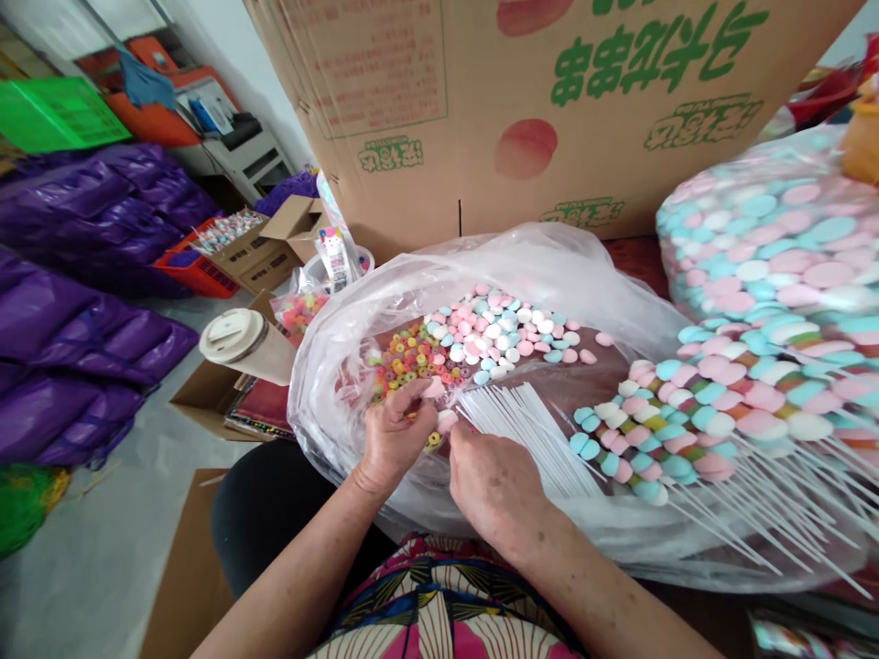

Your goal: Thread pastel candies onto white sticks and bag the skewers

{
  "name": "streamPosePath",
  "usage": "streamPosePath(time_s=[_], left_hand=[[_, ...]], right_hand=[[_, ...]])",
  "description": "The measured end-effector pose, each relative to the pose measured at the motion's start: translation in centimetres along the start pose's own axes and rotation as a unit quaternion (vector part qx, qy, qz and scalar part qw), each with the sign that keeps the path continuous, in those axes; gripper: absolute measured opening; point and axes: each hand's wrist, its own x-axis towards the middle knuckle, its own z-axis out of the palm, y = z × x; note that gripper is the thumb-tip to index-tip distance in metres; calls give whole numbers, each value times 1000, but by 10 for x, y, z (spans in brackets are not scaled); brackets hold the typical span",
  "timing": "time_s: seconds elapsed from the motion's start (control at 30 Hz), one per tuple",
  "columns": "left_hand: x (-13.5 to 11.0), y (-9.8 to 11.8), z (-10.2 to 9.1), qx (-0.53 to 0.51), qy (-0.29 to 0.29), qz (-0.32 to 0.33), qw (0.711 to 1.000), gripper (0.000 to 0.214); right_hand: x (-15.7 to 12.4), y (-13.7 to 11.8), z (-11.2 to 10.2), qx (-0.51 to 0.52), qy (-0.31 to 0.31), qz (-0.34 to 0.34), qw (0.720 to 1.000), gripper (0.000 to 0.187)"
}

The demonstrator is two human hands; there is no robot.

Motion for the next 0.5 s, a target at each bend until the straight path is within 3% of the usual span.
streamPosePath(time_s=[0.2, 0.4, 0.5], left_hand=[[10, -12, -9, -200, -88, -26, 975, 26], [-4, -7, 6, -128, -6, -86, 988, 30], [-13, -10, 9, -124, -2, -78, 989, 29]], right_hand=[[4, 12, 1, 29, 31, -16, 999, 29], [5, 5, 6, 17, 53, -7, 998, 29], [11, 0, 13, 31, 60, -7, 998, 26]])
